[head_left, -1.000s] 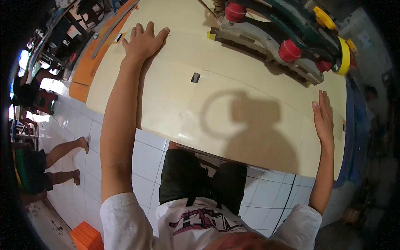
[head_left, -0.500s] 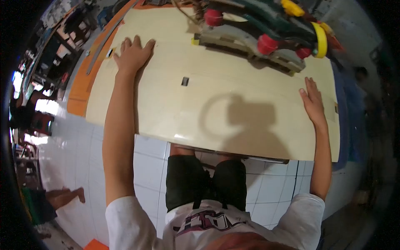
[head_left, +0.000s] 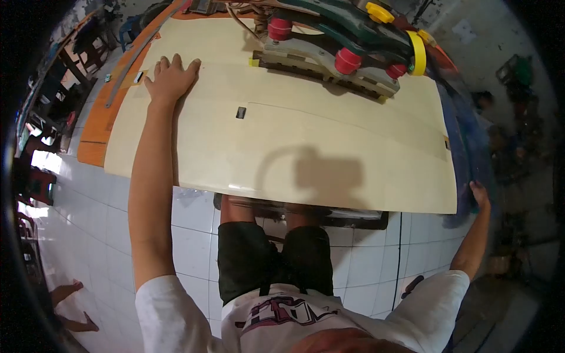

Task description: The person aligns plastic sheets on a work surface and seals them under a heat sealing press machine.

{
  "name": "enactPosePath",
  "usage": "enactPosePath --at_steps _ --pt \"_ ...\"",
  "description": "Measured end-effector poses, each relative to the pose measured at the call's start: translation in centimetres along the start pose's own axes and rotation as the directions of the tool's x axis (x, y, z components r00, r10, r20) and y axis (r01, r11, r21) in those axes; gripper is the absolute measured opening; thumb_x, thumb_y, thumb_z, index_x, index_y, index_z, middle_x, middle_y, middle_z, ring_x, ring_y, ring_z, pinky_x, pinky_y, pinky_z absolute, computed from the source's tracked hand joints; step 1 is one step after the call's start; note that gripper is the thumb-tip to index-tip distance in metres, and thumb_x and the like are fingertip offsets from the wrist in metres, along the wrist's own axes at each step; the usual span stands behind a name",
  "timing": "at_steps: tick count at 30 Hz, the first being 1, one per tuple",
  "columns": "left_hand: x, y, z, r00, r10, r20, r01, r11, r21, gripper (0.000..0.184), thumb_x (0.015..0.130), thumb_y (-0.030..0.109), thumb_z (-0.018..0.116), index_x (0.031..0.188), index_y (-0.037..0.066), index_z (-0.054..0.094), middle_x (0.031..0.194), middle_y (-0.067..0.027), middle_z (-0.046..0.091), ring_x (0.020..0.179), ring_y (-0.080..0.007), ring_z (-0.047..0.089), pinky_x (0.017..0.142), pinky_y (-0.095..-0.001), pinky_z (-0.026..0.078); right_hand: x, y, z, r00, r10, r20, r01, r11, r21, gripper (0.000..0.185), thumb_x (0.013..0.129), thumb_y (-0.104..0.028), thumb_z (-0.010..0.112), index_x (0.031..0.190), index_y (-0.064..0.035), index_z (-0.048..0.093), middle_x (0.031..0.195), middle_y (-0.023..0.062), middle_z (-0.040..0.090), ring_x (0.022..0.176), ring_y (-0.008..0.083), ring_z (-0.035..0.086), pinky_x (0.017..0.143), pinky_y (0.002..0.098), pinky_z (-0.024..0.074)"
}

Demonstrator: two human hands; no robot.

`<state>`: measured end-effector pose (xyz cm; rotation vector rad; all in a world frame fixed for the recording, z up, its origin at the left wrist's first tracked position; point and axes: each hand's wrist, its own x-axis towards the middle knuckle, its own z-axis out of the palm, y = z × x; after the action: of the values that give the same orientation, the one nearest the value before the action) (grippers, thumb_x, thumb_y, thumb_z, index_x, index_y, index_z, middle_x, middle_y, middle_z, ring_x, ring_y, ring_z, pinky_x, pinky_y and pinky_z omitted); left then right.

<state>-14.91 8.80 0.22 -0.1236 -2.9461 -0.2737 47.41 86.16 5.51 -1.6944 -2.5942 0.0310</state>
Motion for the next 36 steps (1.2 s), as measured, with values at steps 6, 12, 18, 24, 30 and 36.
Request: enactPosePath --at_steps 6,12,18,24,30,36 --pt "0.6 -0.1 0.4 1.000 -0.011 0.023 0.010 0.997 0.078 0.080 0.090 0.072 0.037 0.150 0.021 0.037 0.159 -0.0140 0.026 0.148 -0.0313 0.024 0.113 -0.0656 0.015 -1.1 2.0 -0.6 0.965 -0.031 -0.260 0.034 0.999 0.006 0.030 0.079 -0.019 0.076 0.106 -0.0057 0.075 0.102 0.0177 0.073 0.097 0.0274 0.070 0.086 0.0374 0.0523" --pt "0.4 -0.3 0.5 1.000 -0.003 -0.014 0.004 0.998 0.058 0.081 0.089 0.074 0.037 0.151 0.021 0.037 0.159 -0.0144 0.027 0.147 -0.0315 0.024 0.114 -0.0650 0.015 6.3 8.2 0.0 0.985 -0.018 -0.172 0.046 0.986 0.159 0.012 0.081 -0.016 0.075 0.086 -0.0060 0.078 0.085 0.0100 0.075 0.082 0.0243 0.071 0.080 0.0379 0.0551" --pt "0.5 -0.3 0.6 1.000 0.000 -0.028 0.001 1.000 0.031 0.080 0.088 0.071 0.038 0.147 0.019 0.042 0.158 -0.0144 0.029 0.148 -0.0302 0.023 0.113 -0.0649 0.017 3.2 5.9 -2.4 0.993 -0.076 -0.095 0.096 0.970 0.224 0.016 0.071 -0.013 0.084 0.075 -0.0009 0.075 0.076 0.0081 0.071 0.064 0.0181 0.063 0.061 0.0388 0.0529" --pt "0.9 -0.5 0.8 1.000 0.009 -0.009 -0.009 0.998 0.066 0.076 0.089 0.070 0.038 0.146 0.020 0.043 0.158 -0.0140 0.030 0.148 -0.0298 0.023 0.113 -0.0655 0.017 1.2 3.3 -4.2 1.000 -0.030 -0.002 0.030 0.979 0.202 0.021 0.068 -0.014 0.088 0.078 -0.0019 0.073 0.073 0.0069 0.068 0.067 0.0177 0.063 0.059 0.0335 0.0515" --pt "1.0 -0.7 1.1 0.999 0.003 -0.033 -0.001 0.998 0.058 0.078 0.088 0.072 0.038 0.147 0.021 0.043 0.158 -0.0132 0.029 0.148 -0.0288 0.023 0.113 -0.0662 0.016 4.6 6.6 -2.9 0.993 -0.086 -0.081 0.102 0.971 0.216 0.026 0.071 -0.012 0.085 0.084 0.0035 0.068 0.079 0.0146 0.069 0.068 0.0202 0.064 0.060 0.0351 0.0529" --pt "0.9 -0.7 0.9 1.000 0.007 -0.028 -0.006 0.999 0.047 0.080 0.087 0.073 0.038 0.147 0.020 0.043 0.158 -0.0125 0.029 0.148 -0.0285 0.023 0.113 -0.0661 0.015 3.0 4.4 -4.6 0.993 -0.087 0.081 0.078 0.992 0.101 0.021 0.070 -0.009 0.086 0.073 0.0018 0.069 0.067 0.0078 0.065 0.055 0.0190 0.061 0.050 0.0361 0.0500"
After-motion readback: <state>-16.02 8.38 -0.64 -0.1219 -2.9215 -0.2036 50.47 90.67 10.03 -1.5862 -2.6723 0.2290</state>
